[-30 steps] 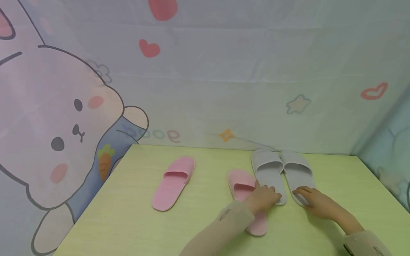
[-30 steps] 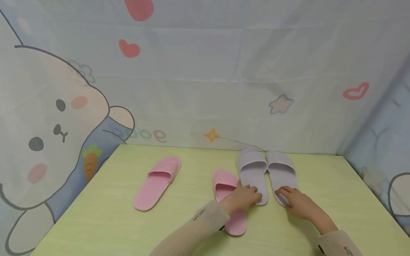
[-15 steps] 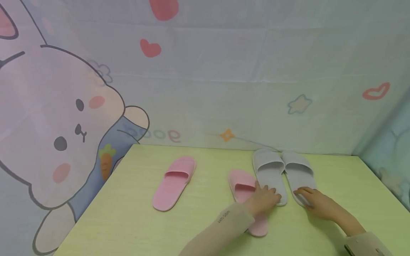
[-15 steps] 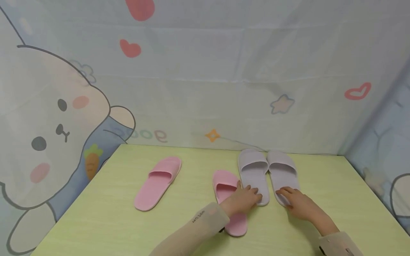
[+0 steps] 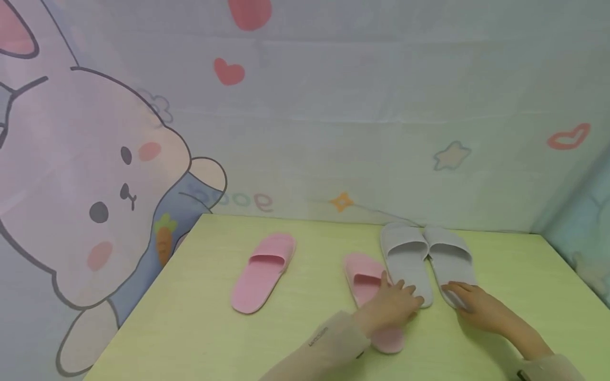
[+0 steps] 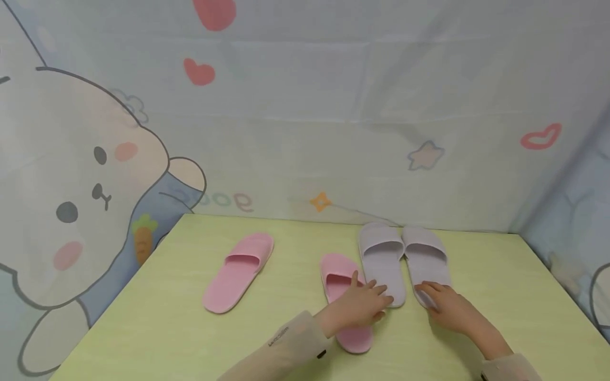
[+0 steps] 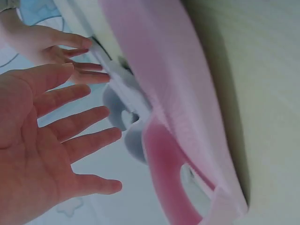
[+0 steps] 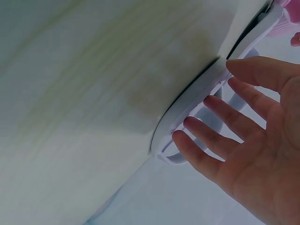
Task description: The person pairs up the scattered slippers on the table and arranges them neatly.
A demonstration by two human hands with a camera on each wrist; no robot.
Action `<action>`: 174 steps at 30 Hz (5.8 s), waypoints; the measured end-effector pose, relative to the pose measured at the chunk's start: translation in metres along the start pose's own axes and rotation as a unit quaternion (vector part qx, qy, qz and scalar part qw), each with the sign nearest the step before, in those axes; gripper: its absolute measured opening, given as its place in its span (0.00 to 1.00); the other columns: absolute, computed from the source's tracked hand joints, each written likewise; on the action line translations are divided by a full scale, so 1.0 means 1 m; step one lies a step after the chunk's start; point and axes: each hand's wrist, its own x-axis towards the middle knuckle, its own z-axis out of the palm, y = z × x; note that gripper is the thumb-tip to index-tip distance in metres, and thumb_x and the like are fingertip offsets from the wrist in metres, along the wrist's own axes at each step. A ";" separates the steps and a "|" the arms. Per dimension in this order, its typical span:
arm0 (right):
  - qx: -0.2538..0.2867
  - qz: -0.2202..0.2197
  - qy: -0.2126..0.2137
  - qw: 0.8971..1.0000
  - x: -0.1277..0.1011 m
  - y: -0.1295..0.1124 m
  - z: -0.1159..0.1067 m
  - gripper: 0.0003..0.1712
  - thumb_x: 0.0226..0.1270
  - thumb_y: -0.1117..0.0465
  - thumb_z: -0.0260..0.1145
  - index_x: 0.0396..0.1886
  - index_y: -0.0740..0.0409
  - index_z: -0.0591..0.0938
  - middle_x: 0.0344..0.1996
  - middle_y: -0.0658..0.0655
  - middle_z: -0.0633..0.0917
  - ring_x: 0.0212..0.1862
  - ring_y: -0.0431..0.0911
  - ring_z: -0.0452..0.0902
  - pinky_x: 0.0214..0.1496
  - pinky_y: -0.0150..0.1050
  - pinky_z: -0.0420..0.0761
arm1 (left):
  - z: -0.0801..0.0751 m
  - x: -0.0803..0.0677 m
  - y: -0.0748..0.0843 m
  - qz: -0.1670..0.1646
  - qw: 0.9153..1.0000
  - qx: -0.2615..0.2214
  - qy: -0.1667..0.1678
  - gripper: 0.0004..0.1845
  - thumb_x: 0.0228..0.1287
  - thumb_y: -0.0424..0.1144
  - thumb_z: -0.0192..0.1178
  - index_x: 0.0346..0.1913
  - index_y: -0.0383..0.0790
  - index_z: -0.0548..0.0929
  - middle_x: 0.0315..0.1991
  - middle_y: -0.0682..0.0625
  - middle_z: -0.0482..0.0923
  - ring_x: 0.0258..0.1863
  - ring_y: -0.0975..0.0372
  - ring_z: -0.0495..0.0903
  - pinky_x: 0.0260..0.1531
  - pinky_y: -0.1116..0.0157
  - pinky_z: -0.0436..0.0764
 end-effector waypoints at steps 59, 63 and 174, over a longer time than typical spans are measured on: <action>0.058 0.026 0.097 0.993 0.006 -0.106 -0.017 0.23 0.49 0.67 0.66 0.49 0.57 0.76 0.50 0.62 0.78 0.48 0.57 0.75 0.44 0.52 0.75 | -0.018 -0.083 -0.048 0.014 0.983 -0.084 0.165 0.17 0.63 0.43 0.50 0.55 0.53 0.73 0.56 0.61 0.72 0.57 0.65 0.70 0.57 0.43 0.61; 0.048 0.014 0.109 0.993 0.006 -0.110 -0.016 0.24 0.48 0.68 0.67 0.49 0.56 0.76 0.50 0.61 0.78 0.49 0.55 0.75 0.44 0.50 0.76 | -0.018 -0.090 -0.051 0.010 0.982 -0.080 0.168 0.16 0.63 0.43 0.50 0.53 0.53 0.74 0.56 0.60 0.73 0.58 0.66 0.69 0.56 0.43 0.62; 0.006 -0.121 0.055 0.991 0.006 -0.134 0.015 0.28 0.44 0.62 0.69 0.50 0.51 0.76 0.50 0.55 0.79 0.49 0.48 0.75 0.44 0.43 0.78 | 0.050 -0.236 -0.177 -0.146 0.978 -0.028 0.149 0.17 0.50 0.40 0.64 0.45 0.41 0.79 0.45 0.48 0.80 0.47 0.53 0.76 0.45 0.43 0.70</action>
